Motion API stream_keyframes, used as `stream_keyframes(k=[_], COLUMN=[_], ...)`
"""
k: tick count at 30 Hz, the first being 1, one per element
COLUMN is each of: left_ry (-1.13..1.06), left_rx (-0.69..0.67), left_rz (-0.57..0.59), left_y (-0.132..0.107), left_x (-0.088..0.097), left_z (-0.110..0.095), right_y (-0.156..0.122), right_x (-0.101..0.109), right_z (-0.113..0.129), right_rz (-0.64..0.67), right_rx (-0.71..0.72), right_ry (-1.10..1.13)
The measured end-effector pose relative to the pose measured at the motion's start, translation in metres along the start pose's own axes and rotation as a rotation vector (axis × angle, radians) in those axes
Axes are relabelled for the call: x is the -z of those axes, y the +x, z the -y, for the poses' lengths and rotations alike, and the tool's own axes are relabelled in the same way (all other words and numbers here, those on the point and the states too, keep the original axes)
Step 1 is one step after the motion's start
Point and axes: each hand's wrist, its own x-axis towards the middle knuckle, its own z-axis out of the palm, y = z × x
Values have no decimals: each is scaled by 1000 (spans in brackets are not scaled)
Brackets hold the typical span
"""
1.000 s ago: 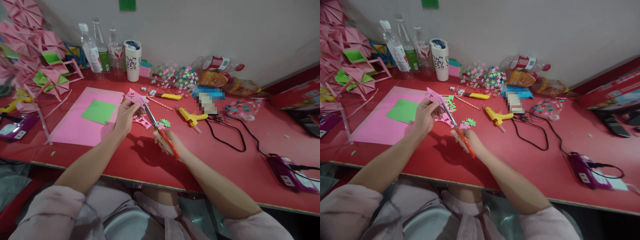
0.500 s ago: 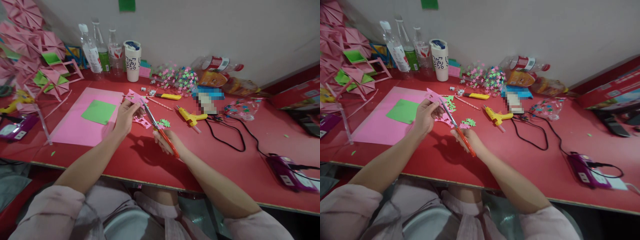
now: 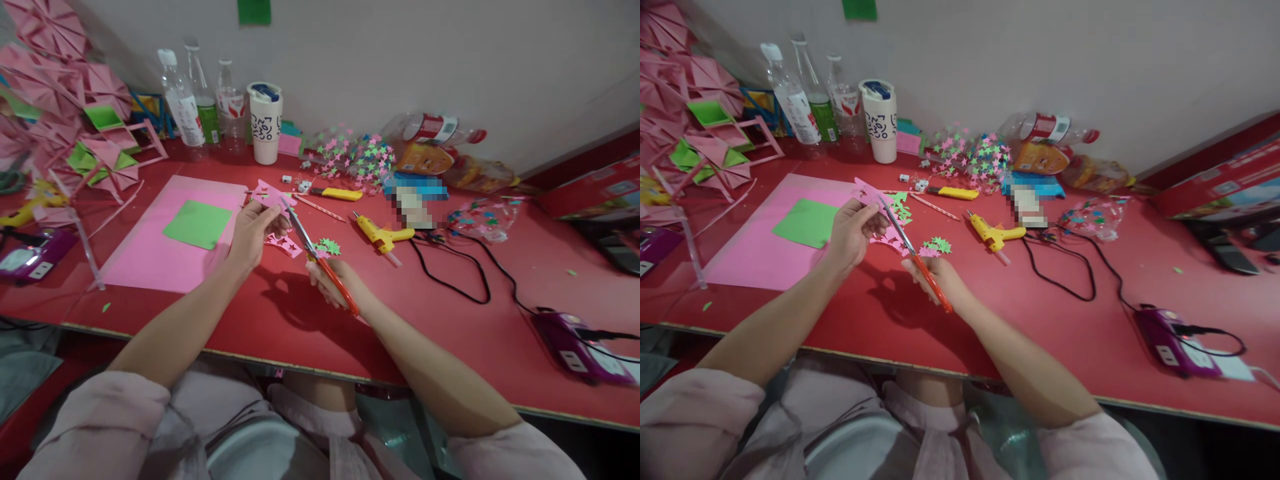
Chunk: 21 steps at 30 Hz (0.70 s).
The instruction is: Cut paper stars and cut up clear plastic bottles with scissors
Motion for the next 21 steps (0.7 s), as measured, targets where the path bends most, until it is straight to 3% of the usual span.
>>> stream_keyframes(k=[8, 14, 21], left_ry=[-15, 2, 72], left_rx=[-3, -31, -88], left_rz=[-31, 30, 66], left_y=[9, 4, 3], left_x=[10, 5, 3], left_z=[-6, -4, -7], right_y=[8, 0, 0], right_x=[8, 6, 9], right_z=[-7, -6, -7], right_rz=[101, 129, 156], right_rx=[-1, 127, 162], right_ry=[-13, 48, 45])
